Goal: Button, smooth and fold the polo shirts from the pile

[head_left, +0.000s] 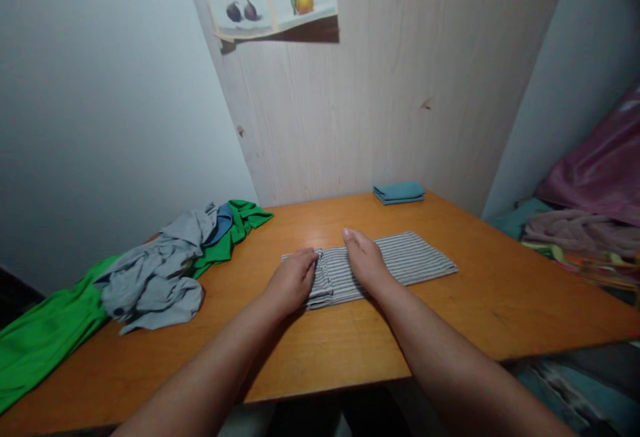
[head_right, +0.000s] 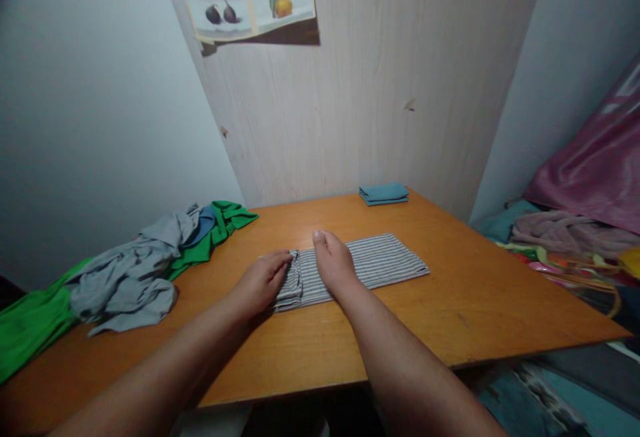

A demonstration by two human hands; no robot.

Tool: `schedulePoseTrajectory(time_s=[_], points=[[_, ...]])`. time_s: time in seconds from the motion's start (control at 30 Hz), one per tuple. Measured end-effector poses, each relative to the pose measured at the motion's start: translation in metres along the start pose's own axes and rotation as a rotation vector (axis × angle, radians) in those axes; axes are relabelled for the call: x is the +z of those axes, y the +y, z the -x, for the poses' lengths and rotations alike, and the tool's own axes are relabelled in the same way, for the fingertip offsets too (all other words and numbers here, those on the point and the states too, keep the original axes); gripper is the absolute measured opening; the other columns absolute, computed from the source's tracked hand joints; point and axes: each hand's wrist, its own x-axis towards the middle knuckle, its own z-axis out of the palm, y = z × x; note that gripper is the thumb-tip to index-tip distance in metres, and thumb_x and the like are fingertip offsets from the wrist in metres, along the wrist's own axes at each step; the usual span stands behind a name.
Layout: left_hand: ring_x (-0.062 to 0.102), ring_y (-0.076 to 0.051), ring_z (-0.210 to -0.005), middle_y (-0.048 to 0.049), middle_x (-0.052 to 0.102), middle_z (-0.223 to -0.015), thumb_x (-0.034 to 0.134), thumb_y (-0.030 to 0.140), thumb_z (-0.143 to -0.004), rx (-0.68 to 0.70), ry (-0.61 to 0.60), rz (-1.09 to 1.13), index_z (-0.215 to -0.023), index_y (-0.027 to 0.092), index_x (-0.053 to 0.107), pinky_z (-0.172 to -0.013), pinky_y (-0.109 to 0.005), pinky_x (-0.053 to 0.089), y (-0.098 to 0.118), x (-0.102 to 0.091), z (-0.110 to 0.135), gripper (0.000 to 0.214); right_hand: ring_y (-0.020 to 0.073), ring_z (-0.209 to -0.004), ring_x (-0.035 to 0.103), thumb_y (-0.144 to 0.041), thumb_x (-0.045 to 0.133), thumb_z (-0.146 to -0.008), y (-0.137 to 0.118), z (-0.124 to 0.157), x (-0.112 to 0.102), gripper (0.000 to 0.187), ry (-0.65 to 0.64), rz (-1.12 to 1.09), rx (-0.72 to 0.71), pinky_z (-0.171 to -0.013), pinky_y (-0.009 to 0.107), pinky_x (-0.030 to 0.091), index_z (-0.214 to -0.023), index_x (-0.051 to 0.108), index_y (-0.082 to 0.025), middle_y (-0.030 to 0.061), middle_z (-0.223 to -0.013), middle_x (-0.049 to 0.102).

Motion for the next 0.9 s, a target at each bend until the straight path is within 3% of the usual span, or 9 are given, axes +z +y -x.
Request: schedulePoseTrajectory(time_s=[0.17,0.27,0.37,0.47,0.6,0.73,0.9], points=[[0.035,-0.030,-0.150,-0.0156,0.040,-0.161,0.036,0.041,-0.102,-0.023,-0.189,-0.145,-0.147,0.017,0.050,-0.123,-0.052,0.027,0.010,0.012,0.002,0.053,0.0212,-0.087,0.063,-0.061,0.035,-0.100,0.001,0.001,0.001,0.052,0.012,-0.012,-0.024,-0.083,0.031,0.048,-0.087,0.064,-0.021,0.0047,-0.090,0.071],[0.024,-0.033,-0.154,-0.0153,0.029,-0.166,0.031,0.050,-0.103,-0.073,-0.307,-0.196,-0.156,0.018,0.037,-0.122,-0.061,0.018,0.017,0.009,0.001,0.063,0.0208,-0.082,0.063,-0.062,0.033,-0.100,0.002,0.001,0.002,0.053,0.000,0.018,-0.018,-0.078,0.031,0.048,-0.084,0.063,-0.022,0.0034,-0.084,0.069],[0.018,-0.033,-0.156,-0.0136,0.025,-0.167,0.028,0.057,-0.102,-0.106,-0.370,-0.210,-0.159,0.019,0.031,-0.121,-0.065,0.013,0.021,0.007,0.000,0.069,0.0222,-0.089,0.066,-0.061,0.030,-0.102,0.001,0.002,0.002,0.055,-0.038,0.066,-0.011,-0.083,0.032,0.050,-0.089,0.066,-0.022,0.0057,-0.091,0.072],[0.016,-0.034,-0.156,-0.0119,0.025,-0.167,0.027,0.063,-0.100,-0.114,-0.367,-0.198,-0.160,0.022,0.029,-0.121,-0.066,0.011,0.022,0.009,0.001,0.073,0.0250,-0.113,0.065,-0.054,0.028,-0.104,-0.001,0.006,0.001,0.056,-0.137,0.209,-0.019,-0.099,0.036,0.047,-0.112,0.070,-0.019,0.0120,-0.117,0.073],[0.019,-0.035,-0.155,-0.0110,0.028,-0.166,0.032,0.064,-0.098,-0.110,-0.326,-0.193,-0.159,0.024,0.032,-0.121,-0.066,0.012,0.022,0.012,0.003,0.073,0.0325,-0.147,0.037,-0.042,0.033,-0.103,-0.002,0.016,0.001,0.057,-0.373,0.580,0.007,-0.120,0.049,0.026,-0.144,0.054,-0.008,0.0196,-0.153,0.049],[0.020,-0.035,-0.155,-0.0103,0.026,-0.166,0.035,0.059,-0.098,-0.112,-0.326,-0.214,-0.160,0.024,0.033,-0.121,-0.065,0.011,0.021,0.013,0.004,0.071,0.0335,-0.152,0.026,-0.041,0.032,-0.103,-0.003,0.021,0.002,0.062,-0.555,0.756,0.041,-0.123,0.056,0.017,-0.152,0.044,-0.006,0.0202,-0.160,0.038],[0.019,-0.035,-0.155,-0.0102,0.025,-0.166,0.033,0.058,-0.098,-0.110,-0.326,-0.254,-0.160,0.022,0.032,-0.121,-0.066,0.011,0.020,0.015,0.002,0.071,0.0325,-0.153,0.025,-0.042,0.031,-0.104,-0.009,0.019,0.002,0.063,-0.569,0.764,0.069,-0.123,0.055,0.017,-0.154,0.040,-0.005,0.0205,-0.161,0.036]])
